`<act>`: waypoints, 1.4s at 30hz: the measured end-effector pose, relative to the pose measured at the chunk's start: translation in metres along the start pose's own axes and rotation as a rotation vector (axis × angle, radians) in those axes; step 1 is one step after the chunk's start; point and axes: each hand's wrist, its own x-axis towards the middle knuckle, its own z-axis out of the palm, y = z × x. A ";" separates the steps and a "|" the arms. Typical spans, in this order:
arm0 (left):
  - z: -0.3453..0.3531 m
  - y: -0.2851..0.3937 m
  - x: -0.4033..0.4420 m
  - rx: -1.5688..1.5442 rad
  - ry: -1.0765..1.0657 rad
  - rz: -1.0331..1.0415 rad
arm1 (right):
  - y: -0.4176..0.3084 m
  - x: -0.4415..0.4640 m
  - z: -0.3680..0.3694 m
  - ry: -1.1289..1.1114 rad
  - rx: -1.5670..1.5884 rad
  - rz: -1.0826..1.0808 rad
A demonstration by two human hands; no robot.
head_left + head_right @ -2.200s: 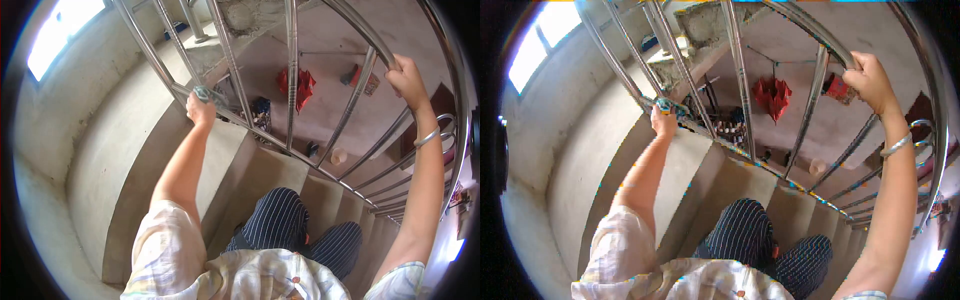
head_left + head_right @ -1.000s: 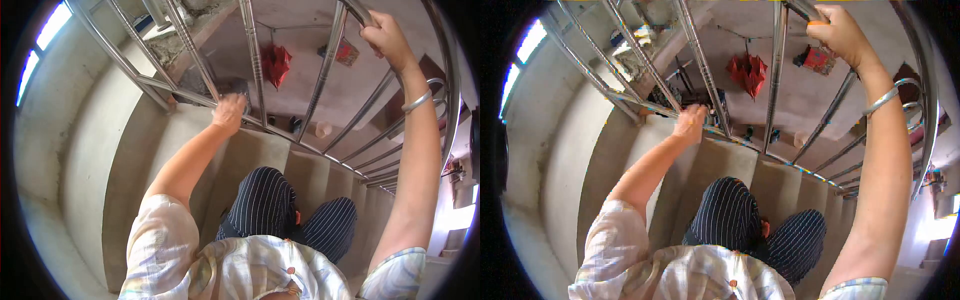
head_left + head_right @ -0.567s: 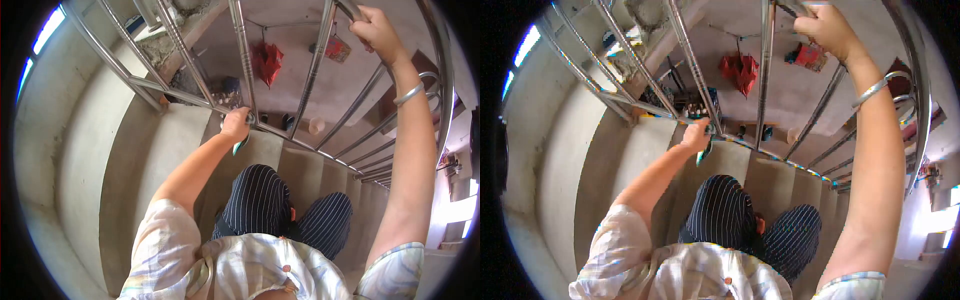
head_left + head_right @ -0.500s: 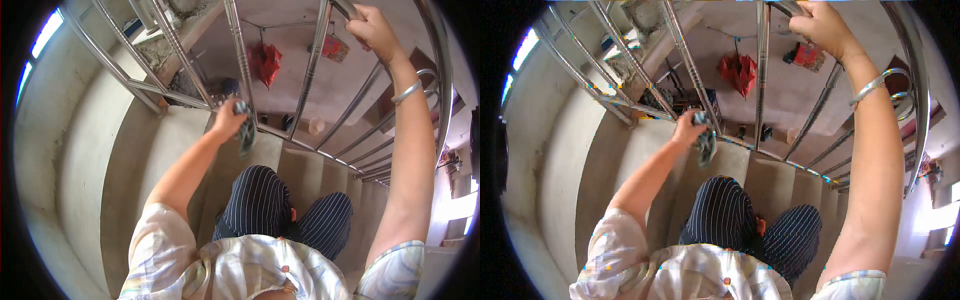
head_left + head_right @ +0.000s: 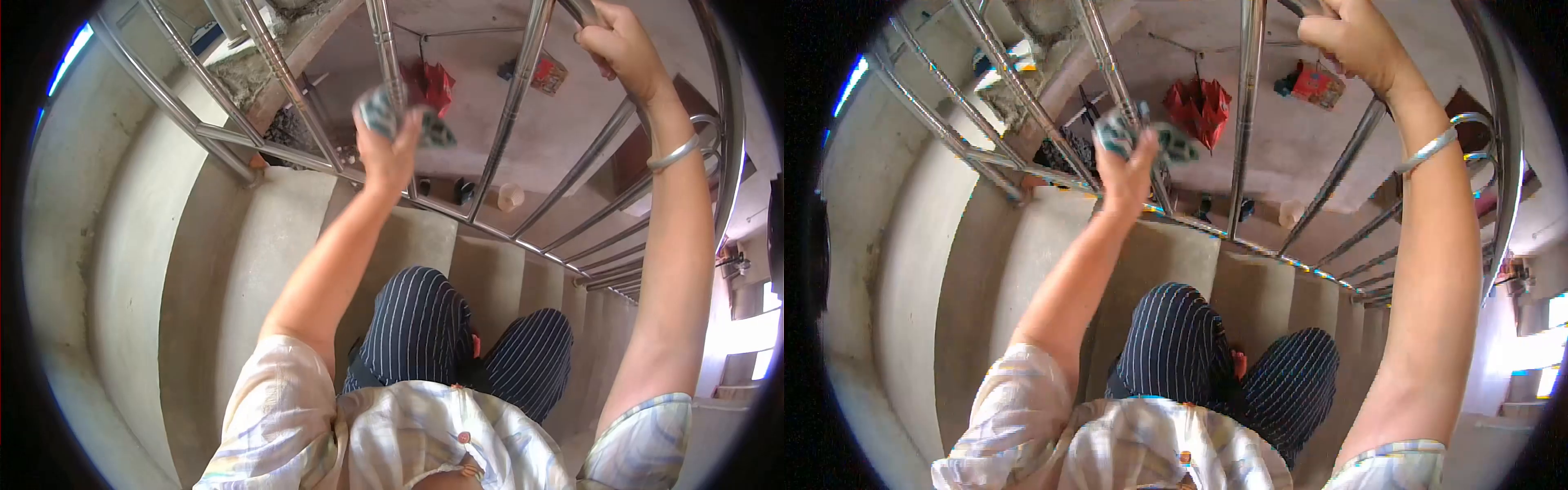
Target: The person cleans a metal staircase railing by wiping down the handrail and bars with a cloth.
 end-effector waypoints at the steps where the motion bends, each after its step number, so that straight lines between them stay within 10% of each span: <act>1: -0.010 -0.024 -0.021 0.109 -0.069 -0.014 | 0.000 -0.001 0.001 -0.005 -0.003 0.006; 5: -0.041 -0.076 -0.078 0.779 -0.180 -0.261 | -0.001 0.000 0.001 0.011 -0.007 0.004; 9: -0.039 -0.051 -0.090 0.557 -0.232 -0.747 | 0.002 0.004 -0.001 0.000 -0.020 0.003; 11: -0.018 0.010 -0.079 -0.141 -0.349 -0.965 | 0.001 0.004 -0.003 0.002 -0.031 -0.001; 16: 0.044 0.089 0.006 -0.269 -0.414 -0.026 | -0.001 0.001 0.001 0.003 -0.054 -0.020; 20: 0.097 0.099 0.018 -0.082 -0.325 0.238 | 0.001 0.004 0.001 0.007 -0.027 -0.062; 35: 0.031 -0.090 -0.138 0.759 -0.526 -0.704 | -0.002 -0.001 0.001 0.007 0.010 -0.032; 39: 0.016 -0.067 -0.143 0.721 -0.908 -0.771 | 0.004 0.002 -0.003 0.069 -0.097 -0.125; 42: 0.022 -0.041 -0.151 0.143 -0.697 -1.042 | 0.019 0.000 0.000 0.164 -0.378 -0.235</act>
